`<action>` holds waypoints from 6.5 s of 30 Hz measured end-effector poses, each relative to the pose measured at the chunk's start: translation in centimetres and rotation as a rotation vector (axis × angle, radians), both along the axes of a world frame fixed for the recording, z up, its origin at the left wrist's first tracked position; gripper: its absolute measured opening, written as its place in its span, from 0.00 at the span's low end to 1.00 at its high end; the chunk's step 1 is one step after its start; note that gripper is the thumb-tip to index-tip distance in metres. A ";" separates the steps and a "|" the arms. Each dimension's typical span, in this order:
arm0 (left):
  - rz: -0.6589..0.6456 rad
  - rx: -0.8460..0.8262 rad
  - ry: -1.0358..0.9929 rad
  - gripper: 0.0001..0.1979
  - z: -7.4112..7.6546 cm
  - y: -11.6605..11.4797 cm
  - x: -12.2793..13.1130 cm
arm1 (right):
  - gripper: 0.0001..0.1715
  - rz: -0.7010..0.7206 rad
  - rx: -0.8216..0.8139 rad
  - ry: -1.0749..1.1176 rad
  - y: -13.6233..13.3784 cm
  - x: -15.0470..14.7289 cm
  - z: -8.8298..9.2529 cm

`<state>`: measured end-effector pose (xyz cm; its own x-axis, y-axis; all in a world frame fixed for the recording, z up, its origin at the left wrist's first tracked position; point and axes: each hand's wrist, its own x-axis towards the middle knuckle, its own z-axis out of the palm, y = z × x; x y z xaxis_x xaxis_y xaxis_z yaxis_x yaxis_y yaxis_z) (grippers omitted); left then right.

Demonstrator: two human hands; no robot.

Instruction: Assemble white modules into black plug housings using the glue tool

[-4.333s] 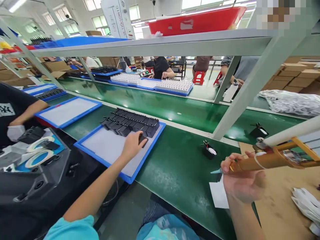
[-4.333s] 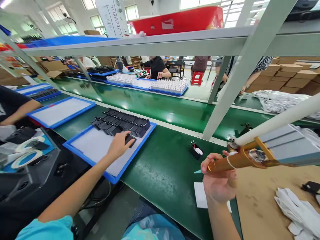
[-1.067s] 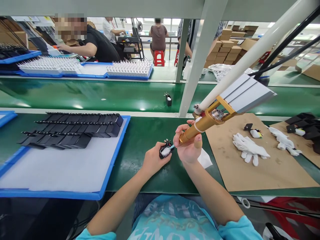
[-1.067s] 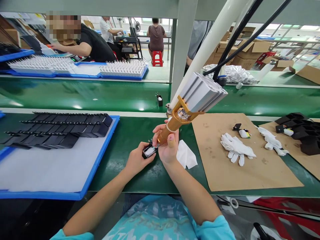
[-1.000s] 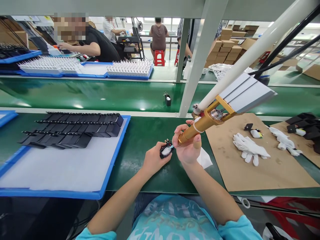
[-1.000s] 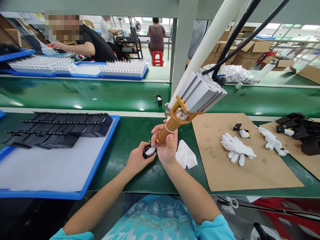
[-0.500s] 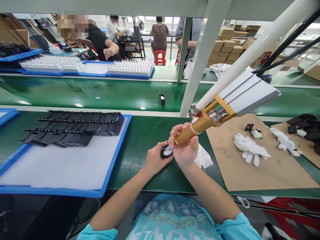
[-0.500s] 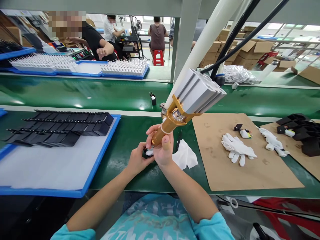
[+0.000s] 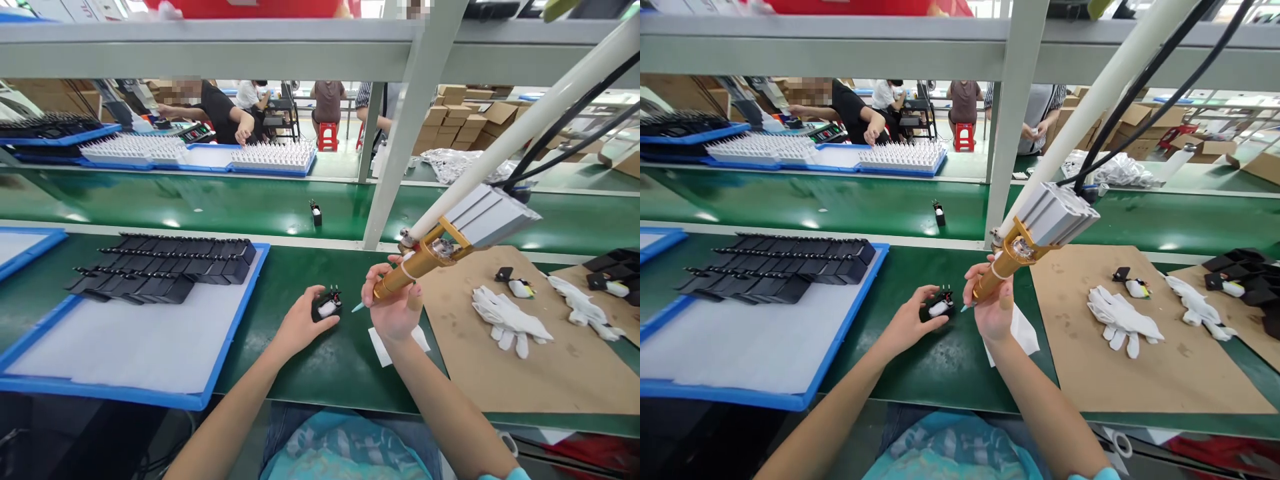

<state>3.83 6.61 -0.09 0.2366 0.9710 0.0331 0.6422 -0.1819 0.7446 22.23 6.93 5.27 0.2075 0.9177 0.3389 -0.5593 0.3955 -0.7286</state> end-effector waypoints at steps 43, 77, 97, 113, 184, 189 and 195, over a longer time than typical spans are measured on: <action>-0.366 -0.257 -0.085 0.29 3.1 10.8 2.0 | 0.21 0.007 0.081 0.011 0.4 4.0 -2.0; -0.102 0.197 0.087 0.15 -1.2 0.5 2.1 | 0.21 0.009 0.071 -0.012 0.1 3.8 -1.8; -0.153 0.251 0.590 0.20 -1.0 -0.4 3.3 | 0.19 0.011 0.074 -0.011 0.1 3.8 -1.6; -0.046 -0.468 -0.687 0.20 0.3 0.5 2.4 | 0.22 -0.079 0.017 -0.069 0.2 3.8 -1.7; -0.448 -0.063 -0.096 0.34 -0.8 4.0 3.0 | 0.18 -0.092 0.100 -0.041 0.8 4.2 -2.2; -0.328 -0.036 -0.066 0.24 -0.9 2.9 3.5 | 0.21 -0.086 0.077 -0.054 0.6 4.1 -2.2; -0.323 -0.126 0.063 0.18 -0.1 2.6 3.6 | 0.21 -0.043 0.068 -0.033 0.0 3.7 -2.0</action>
<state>7.47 9.16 -0.16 0.5303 0.8411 -0.1065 0.6120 -0.2929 0.7346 25.92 6.94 3.29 0.2342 0.8826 0.4076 -0.5165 0.4681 -0.7170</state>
